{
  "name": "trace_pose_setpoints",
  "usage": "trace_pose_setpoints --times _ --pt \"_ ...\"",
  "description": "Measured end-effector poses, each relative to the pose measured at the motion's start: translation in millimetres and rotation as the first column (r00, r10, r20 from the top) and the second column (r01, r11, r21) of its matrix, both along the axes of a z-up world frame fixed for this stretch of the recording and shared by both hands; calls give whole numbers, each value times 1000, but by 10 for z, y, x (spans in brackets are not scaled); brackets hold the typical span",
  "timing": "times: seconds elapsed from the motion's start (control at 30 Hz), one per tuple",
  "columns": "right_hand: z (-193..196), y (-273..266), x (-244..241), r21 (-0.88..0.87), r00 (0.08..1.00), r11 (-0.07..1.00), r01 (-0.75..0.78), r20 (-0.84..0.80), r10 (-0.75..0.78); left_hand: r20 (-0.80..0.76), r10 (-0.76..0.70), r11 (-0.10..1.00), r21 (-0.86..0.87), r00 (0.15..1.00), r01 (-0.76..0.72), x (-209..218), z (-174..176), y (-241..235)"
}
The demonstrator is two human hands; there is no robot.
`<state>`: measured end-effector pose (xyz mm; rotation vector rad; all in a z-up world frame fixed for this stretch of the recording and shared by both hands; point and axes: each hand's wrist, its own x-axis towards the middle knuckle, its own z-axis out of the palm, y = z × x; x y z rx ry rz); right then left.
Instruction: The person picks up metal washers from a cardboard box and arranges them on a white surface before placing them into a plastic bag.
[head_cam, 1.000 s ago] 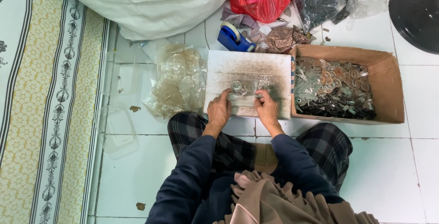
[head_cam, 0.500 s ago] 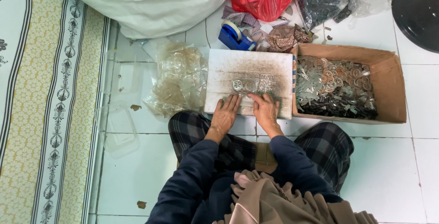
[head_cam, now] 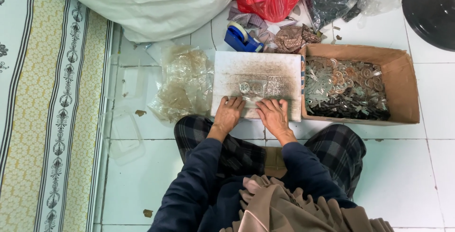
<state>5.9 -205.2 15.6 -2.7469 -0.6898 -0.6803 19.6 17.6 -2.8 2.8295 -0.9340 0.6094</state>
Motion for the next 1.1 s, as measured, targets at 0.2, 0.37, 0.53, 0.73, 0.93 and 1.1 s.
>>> trace_pose_setpoints --times 0.2,0.37,0.53,0.73,0.93,1.1 --pt "22 -42 22 73 997 997 0 -76 5 50 44 991 -125 998 -38 50 92 26" --pt "-161 -125 125 224 979 971 82 -203 -36 -64 165 956 -234 984 -175 66 43 3" --pt "-230 -141 286 343 955 925 163 -292 -60 -172 229 938 -226 958 -264 95 67 -4" --pt "-271 -105 338 234 910 920 314 -352 -221 -222 448 856 -175 866 -487 191 -177 -66" --pt "-234 -59 225 98 962 980 171 -230 -144 -45 158 981 -108 986 -162 176 -2 -75" --pt "-196 -109 197 107 996 993 40 -80 -32 -107 68 984 -156 992 -85 86 130 28"
